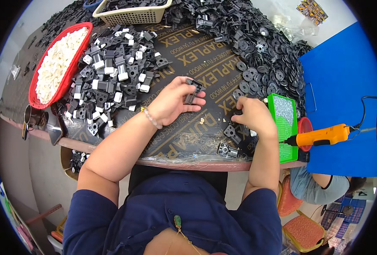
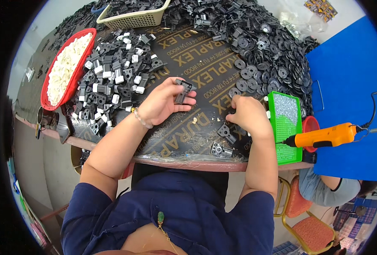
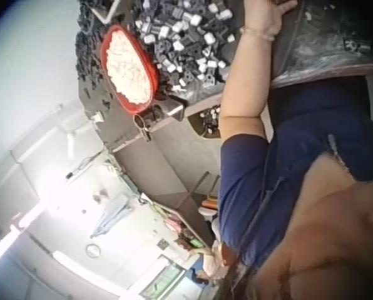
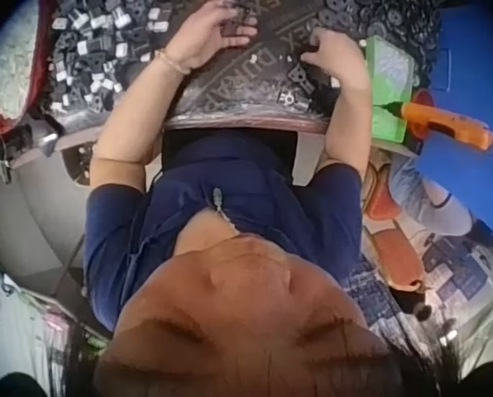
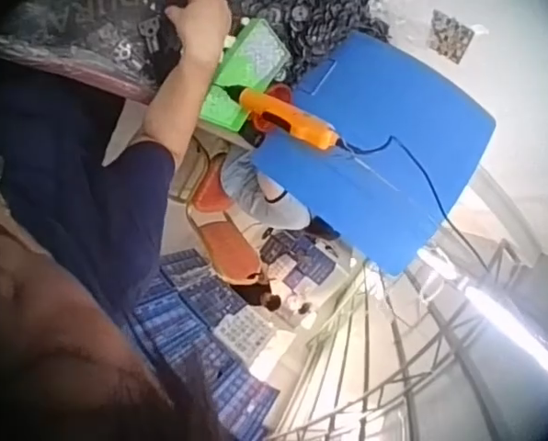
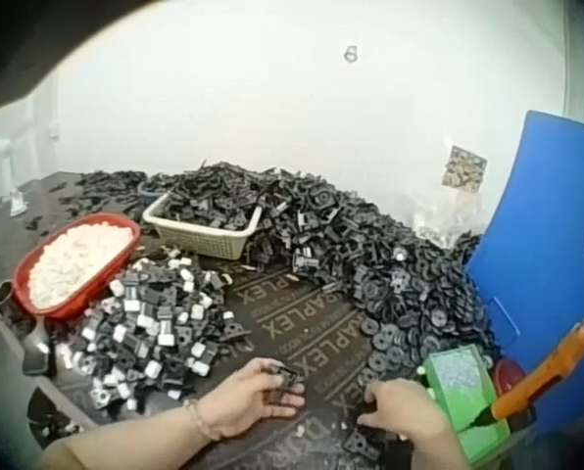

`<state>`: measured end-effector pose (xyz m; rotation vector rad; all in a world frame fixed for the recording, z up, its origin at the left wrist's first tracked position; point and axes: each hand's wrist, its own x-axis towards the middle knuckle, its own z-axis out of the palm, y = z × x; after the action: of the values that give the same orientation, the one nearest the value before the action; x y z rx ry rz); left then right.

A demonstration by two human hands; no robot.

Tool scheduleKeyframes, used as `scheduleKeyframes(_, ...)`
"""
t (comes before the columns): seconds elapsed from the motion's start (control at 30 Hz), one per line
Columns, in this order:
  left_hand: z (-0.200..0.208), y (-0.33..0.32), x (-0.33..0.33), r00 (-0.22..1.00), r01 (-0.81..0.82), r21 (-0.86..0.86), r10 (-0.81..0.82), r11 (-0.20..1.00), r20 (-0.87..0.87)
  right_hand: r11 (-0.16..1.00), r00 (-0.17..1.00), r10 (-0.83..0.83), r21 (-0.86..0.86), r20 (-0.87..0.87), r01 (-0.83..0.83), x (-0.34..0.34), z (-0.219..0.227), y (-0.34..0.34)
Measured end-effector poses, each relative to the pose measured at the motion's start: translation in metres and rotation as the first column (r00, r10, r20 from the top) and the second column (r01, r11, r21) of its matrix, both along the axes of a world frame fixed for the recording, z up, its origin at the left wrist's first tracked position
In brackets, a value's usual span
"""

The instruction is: Assembling small plastic components by snapping white parts onto black base pieces at a factory workbench.

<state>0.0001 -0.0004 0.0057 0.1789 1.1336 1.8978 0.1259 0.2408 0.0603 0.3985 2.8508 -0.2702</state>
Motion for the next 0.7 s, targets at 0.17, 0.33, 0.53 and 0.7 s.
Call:
scheduleKeyframes(0.17, -0.004, -0.002, -0.003, 0.995, 0.064, 0.186, -0.078, 0.981, 0.069, 0.783, 0.903, -0.168, -0.610, -0.395, -0.121, -0.012, -0.011, -0.022)
scheduleKeyframes(0.33, -0.007, -0.001, 0.002, 0.993, 0.113, 0.191, -0.116, 0.975, 0.002, 0.409, 0.835, -0.356, -0.873, -0.420, -0.265, -0.016, -0.026, -0.044)
scheduleKeyframes(0.53, -0.007, -0.002, 0.001, 0.979, 0.184, 0.228, -0.199, 0.956, 0.045, 0.806, 0.720, -0.122, -0.491, -0.683, -0.330, -0.012, -0.020, -0.052)
scheduleKeyframes(0.7, -0.005, -0.002, 0.003, 0.974, 0.178, 0.302, -0.212, 0.937, 0.083, 0.704, 0.633, -0.227, -0.574, -0.740, -0.418, -0.009, -0.019, -0.055)
